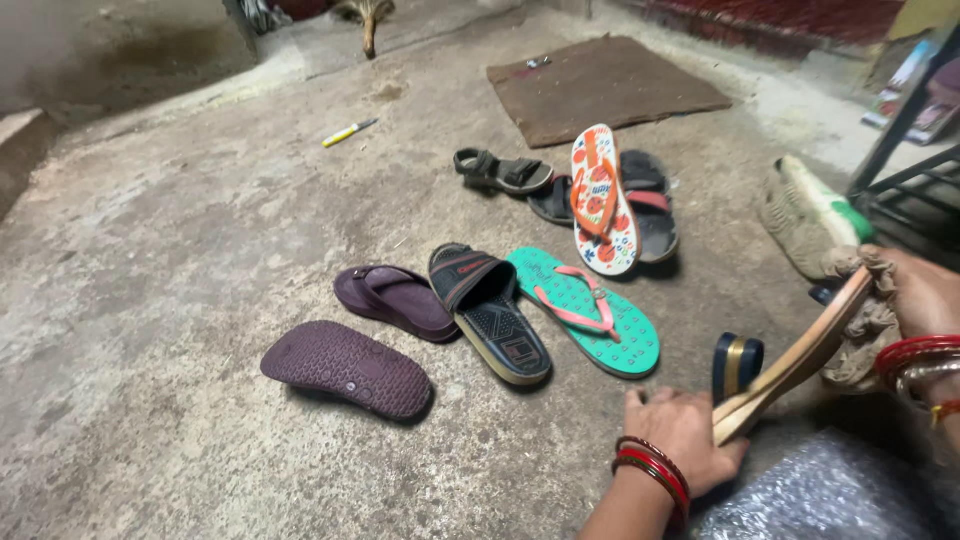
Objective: The person sits on the floor and wipes several pairs of sandals and flip-flops with a cloth. They handle each item one at a time, wiping the soles and straps, then place the cleaned footwear on a nearby metal shoe rack.
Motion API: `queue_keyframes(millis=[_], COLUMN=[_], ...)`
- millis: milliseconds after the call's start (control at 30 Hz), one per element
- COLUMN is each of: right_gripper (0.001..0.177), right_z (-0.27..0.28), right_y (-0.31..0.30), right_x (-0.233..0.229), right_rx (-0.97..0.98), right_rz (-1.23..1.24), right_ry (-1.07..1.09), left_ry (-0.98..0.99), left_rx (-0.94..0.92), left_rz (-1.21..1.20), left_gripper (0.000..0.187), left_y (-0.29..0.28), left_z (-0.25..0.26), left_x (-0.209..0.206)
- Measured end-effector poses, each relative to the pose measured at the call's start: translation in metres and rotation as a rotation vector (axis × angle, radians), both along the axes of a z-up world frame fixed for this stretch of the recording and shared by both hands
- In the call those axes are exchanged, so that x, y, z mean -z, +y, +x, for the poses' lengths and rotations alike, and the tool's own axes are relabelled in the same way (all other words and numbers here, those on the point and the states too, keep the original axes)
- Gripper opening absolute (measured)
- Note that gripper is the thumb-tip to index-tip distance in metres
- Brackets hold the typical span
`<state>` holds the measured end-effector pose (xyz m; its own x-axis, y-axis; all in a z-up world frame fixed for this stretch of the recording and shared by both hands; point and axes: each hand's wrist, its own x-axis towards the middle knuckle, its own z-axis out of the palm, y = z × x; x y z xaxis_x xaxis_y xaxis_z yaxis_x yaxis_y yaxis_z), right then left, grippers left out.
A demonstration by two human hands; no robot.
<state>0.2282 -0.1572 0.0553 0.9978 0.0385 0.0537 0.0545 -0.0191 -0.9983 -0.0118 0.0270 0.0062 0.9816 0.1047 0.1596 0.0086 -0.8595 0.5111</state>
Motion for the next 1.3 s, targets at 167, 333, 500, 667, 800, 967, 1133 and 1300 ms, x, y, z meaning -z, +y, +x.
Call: queue_keyframes(millis=[167,333,500,667,800,967,1133,1300], right_gripper=[0.024,0.020,0.024,0.031,0.029,0.016,0.020,0.022], right_z=[-0.109,-0.183,-0.178,-0.153,-0.185,-0.196,-0.116,-0.109], right_y=[0.014,0.026,0.009,-0.006,0.014,0.045,0.013,0.007], right_x=[-0.098,-0.115,-0.086,-0.090,-0.099,-0.079,-0.043,-0.027], right_rx=[0.145,0.280,0.230,0.022,0.027,0.135,-0.144,-0.087], right_rz=[-0.299,-0.833,-0.609,0.205,-0.155,-0.792,-0.285,-0.272], right_ry=[-0.456,-0.761,-0.543,-0.347,-0.786,-1.129,-0.197,-0.108], left_ry=[-0.083,-0.425,-0.274,-0.292,-0.278,-0.341,-0.384,-0.334], left_rx=[-0.126,-0.105,0.016,-0.040,-0.041,0.005,0.033,0.023], left_rz=[-0.164,-0.234,-0.234,-0.232,-0.207,-0.256,-0.270,-0.299], left_gripper=[0.093,0.064,0.045,0.045,0.039,0.034,0.035,0.034], left_y=[-0.020,-0.055,-0.048,-0.037,-0.037,-0.029,-0.016,-0.009], left_z=[0.009,0.006,0.001,-0.003,0.009,0.009,-0.007,-0.010], left_x=[-0.060,-0.108,-0.113,-0.102,-0.096,-0.085,-0.080,-0.086])
